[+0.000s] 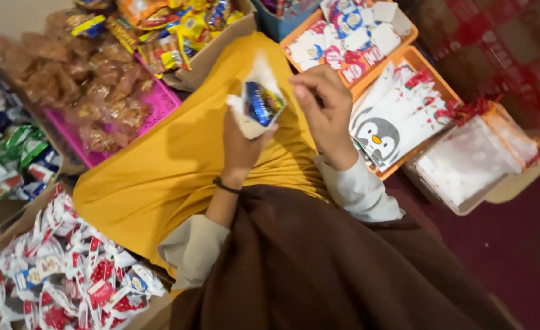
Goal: Packing various snack packets into small decorative paper bags while sitting on the floor.
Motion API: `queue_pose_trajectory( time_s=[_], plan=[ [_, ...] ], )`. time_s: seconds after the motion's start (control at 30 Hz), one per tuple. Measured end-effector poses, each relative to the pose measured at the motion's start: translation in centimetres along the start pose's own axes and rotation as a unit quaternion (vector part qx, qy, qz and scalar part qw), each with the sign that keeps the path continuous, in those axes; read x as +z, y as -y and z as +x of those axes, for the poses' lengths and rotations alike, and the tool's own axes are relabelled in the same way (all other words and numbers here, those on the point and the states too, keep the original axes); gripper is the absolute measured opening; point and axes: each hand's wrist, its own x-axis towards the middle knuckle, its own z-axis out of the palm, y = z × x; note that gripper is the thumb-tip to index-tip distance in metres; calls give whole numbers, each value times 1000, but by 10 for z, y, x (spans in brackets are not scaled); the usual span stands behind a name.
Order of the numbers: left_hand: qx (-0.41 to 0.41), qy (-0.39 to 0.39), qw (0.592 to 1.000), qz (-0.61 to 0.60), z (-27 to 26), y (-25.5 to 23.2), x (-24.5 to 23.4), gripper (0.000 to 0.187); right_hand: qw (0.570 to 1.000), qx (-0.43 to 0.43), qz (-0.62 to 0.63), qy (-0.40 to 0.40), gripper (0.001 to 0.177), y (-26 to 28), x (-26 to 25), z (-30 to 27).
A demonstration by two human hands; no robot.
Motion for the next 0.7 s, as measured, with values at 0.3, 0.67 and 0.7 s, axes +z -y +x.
queue_pose_trajectory(
  time_s=[0.3, 0.67, 0.7],
  plan=[
    [-79, 37, 995, -49, -4, -12, -14, 49, 927, 239, -260, -129, 12, -250, -109, -36],
    [-145, -16, 981, -131, -14, 17, -14, 58, 799, 457, -385, -71, 30, -413, -152, -38],
    [-156, -27, 984, -84, -17, 17, -15, 55, 784, 504, -360, -45, 35, -415, -150, -36]
  ],
)
